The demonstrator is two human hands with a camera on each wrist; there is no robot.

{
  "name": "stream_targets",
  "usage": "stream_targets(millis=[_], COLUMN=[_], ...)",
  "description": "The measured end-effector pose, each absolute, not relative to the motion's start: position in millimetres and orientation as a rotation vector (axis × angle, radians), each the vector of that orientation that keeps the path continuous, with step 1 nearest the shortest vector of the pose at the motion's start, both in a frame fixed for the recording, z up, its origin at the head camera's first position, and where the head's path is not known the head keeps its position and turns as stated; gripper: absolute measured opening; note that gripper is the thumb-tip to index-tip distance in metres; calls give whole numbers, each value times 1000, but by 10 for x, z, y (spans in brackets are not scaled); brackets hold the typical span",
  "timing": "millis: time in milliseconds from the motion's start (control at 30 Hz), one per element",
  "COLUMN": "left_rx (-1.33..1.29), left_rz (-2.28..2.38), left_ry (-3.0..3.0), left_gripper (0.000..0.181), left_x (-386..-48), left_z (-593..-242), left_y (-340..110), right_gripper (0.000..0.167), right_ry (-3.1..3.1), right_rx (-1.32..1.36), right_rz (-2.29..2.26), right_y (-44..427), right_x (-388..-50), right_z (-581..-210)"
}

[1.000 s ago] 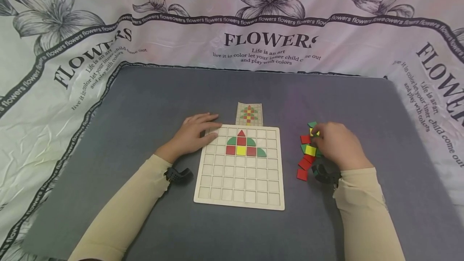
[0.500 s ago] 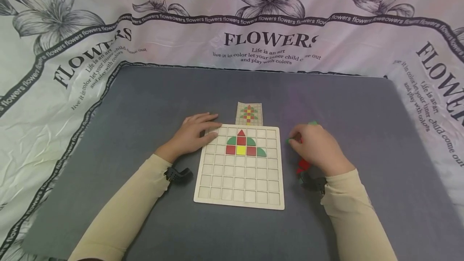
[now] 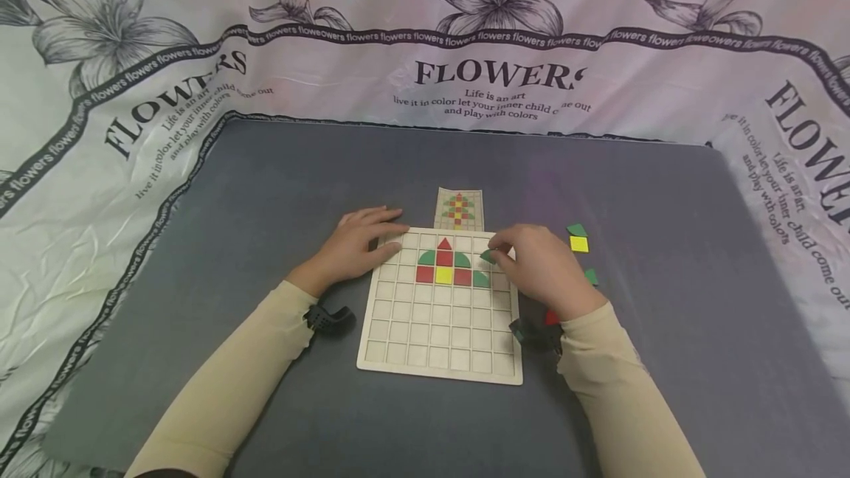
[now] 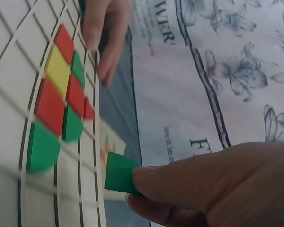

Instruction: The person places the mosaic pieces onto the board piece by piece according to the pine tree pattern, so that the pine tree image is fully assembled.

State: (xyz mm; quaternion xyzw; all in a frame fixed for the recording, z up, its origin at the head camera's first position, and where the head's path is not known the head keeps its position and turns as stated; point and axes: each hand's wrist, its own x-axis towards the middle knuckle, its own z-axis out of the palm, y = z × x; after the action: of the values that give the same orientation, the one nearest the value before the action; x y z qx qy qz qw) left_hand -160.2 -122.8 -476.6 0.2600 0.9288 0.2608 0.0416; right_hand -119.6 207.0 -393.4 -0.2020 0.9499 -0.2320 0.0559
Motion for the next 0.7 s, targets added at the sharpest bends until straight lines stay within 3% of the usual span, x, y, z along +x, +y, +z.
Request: stream_targets(millis=[700], left_rx=[805], left_rz=[784], left_ry=[2845], left_gripper=[44], left_x=[-1601], left_z=[-4762], left_y=[-1228], right_gripper=[8], right_ry=[2751], right_rx=[-714], right_rz=[-821], right_y=[1457], right_x=[-1306], right_z=[-4141])
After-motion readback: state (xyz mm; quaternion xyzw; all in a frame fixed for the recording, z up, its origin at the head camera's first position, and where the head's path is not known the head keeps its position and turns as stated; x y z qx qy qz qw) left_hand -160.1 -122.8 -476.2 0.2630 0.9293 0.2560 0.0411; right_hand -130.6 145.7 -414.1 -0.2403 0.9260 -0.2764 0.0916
